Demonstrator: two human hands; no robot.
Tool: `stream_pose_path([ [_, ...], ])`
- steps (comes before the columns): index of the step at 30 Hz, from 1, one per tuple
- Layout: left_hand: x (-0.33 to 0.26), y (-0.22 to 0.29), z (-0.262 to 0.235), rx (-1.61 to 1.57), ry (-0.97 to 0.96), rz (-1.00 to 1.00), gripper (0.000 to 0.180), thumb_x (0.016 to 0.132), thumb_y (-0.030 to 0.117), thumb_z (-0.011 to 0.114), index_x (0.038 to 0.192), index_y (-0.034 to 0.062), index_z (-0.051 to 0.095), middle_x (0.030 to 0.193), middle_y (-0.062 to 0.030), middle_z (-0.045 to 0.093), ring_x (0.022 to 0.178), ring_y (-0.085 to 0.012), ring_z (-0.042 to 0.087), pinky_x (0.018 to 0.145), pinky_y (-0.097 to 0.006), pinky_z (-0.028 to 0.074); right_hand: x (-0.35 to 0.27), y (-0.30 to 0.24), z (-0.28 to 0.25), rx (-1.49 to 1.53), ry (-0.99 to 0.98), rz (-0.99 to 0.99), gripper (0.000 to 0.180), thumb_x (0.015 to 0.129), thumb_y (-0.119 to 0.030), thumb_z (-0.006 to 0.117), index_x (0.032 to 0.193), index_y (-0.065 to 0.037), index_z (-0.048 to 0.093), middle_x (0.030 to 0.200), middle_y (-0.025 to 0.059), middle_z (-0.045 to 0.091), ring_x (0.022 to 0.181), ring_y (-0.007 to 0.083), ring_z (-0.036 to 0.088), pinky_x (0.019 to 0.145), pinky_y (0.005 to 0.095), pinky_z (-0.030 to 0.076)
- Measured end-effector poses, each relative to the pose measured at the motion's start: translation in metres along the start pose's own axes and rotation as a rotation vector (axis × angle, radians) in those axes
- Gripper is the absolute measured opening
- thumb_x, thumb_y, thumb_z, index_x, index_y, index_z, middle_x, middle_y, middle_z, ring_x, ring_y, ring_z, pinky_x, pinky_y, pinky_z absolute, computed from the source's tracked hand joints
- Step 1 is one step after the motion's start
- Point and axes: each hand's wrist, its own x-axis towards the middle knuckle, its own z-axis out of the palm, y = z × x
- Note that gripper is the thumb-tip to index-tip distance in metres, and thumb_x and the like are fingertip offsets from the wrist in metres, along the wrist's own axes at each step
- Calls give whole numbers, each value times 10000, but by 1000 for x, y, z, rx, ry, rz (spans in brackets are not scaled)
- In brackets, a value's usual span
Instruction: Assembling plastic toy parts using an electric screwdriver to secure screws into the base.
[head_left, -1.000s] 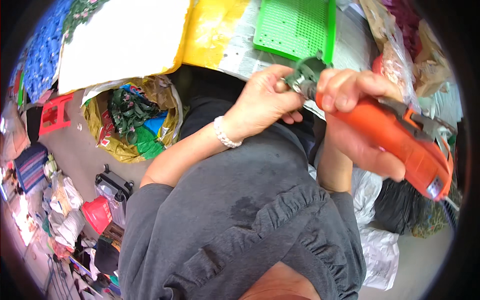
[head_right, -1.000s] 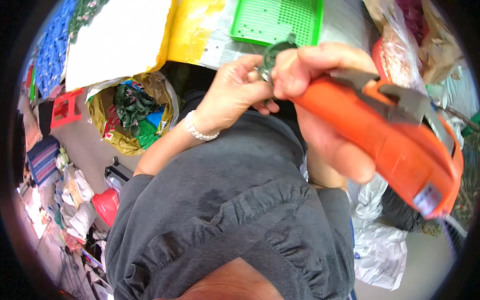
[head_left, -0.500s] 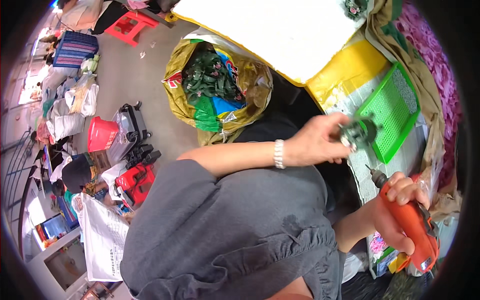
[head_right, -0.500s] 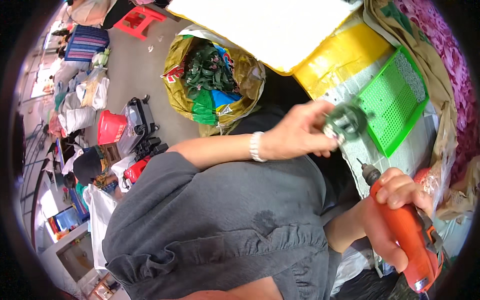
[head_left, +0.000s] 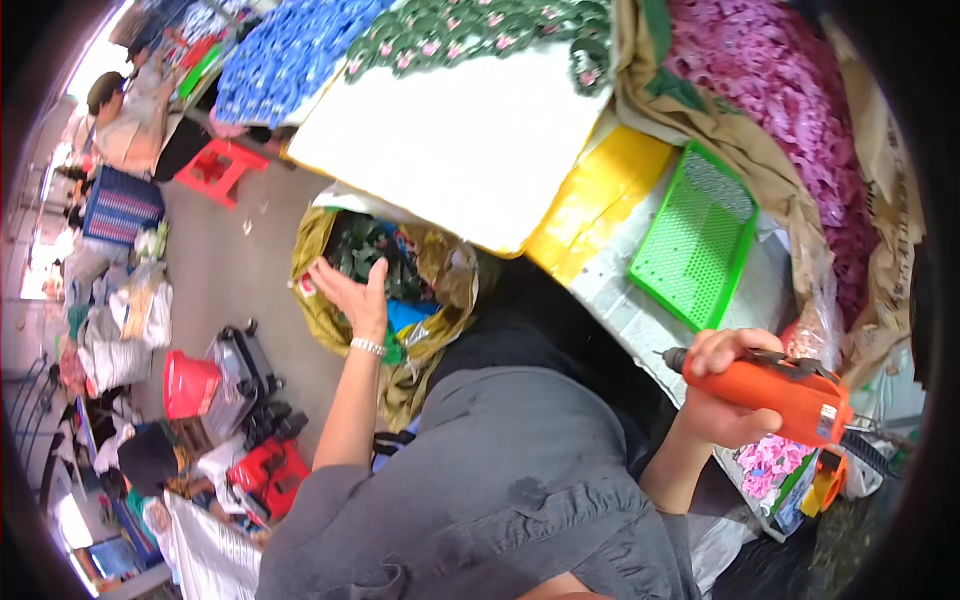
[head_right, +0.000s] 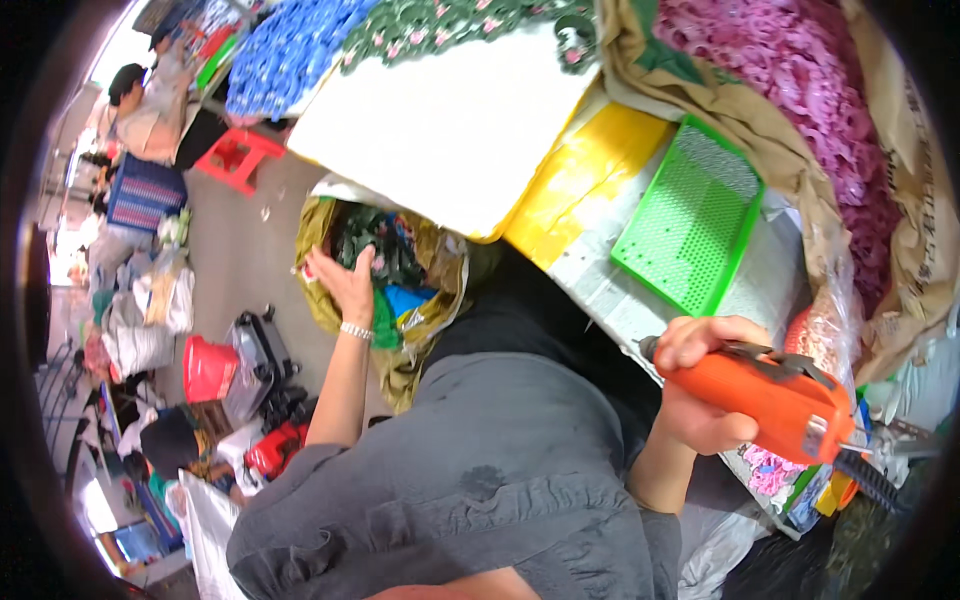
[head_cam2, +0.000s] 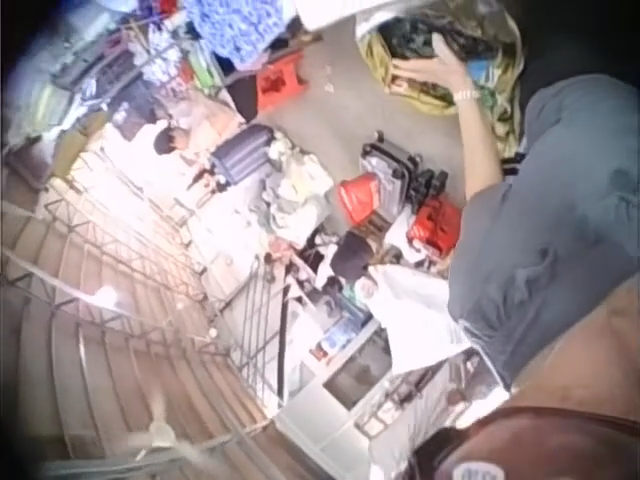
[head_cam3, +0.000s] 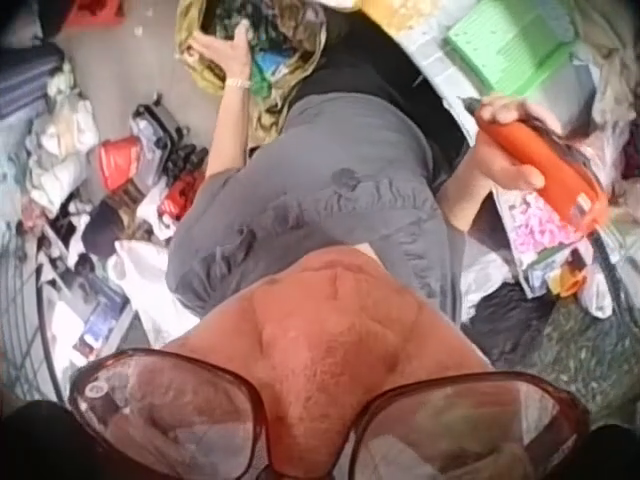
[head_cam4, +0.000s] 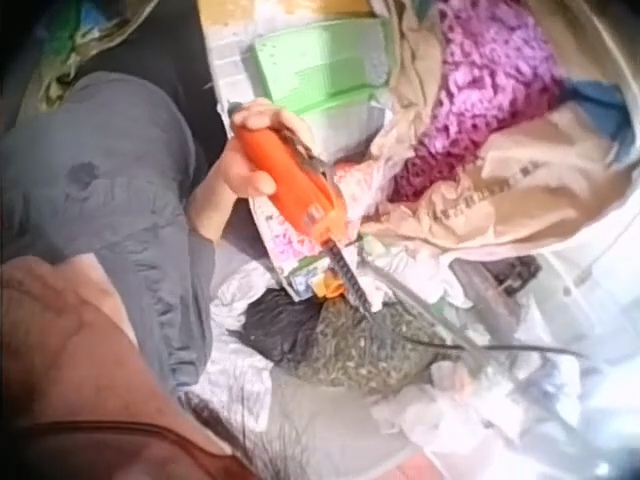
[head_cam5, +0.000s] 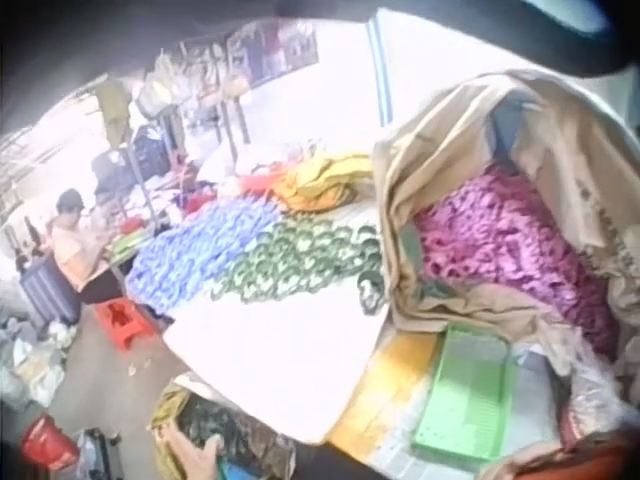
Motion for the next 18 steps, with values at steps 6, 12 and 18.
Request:
stream_pose_path([
  [6, 23, 112, 5, -217, 137, 475, 766, 680, 67, 691, 1317, -24, 276, 1411, -253, 177, 1319, -380, 195, 1077, -432, 195, -8, -5, -11, -12, 65, 125, 783, 727, -668, 578, 1079, 19, 444, 755, 61, 530, 587, 168, 512, 580, 302, 432],
  [12, 72, 217, 93, -479, -372, 432, 441, 714, 181, 673, 1059, -57, 534, 1059, -188, 587, 895, -291, 599, 806, -358, 472, -13, -6, -14, -69, 115, 126, 789, 722, -678, 573, 1066, 20, 442, 744, 59, 527, 580, 158, 511, 594, 295, 443],
  [18, 114, 301, 189, -413, -816, 80, 550, 678, 477, 669, 801, -57, 617, 664, -142, 626, 528, -212, 627, 539, -316, 526, -16, -14, -26, -177, 132, 98, 737, 776, -658, 510, 1075, 11, 440, 729, 49, 508, 570, 144, 492, 589, 303, 418],
])
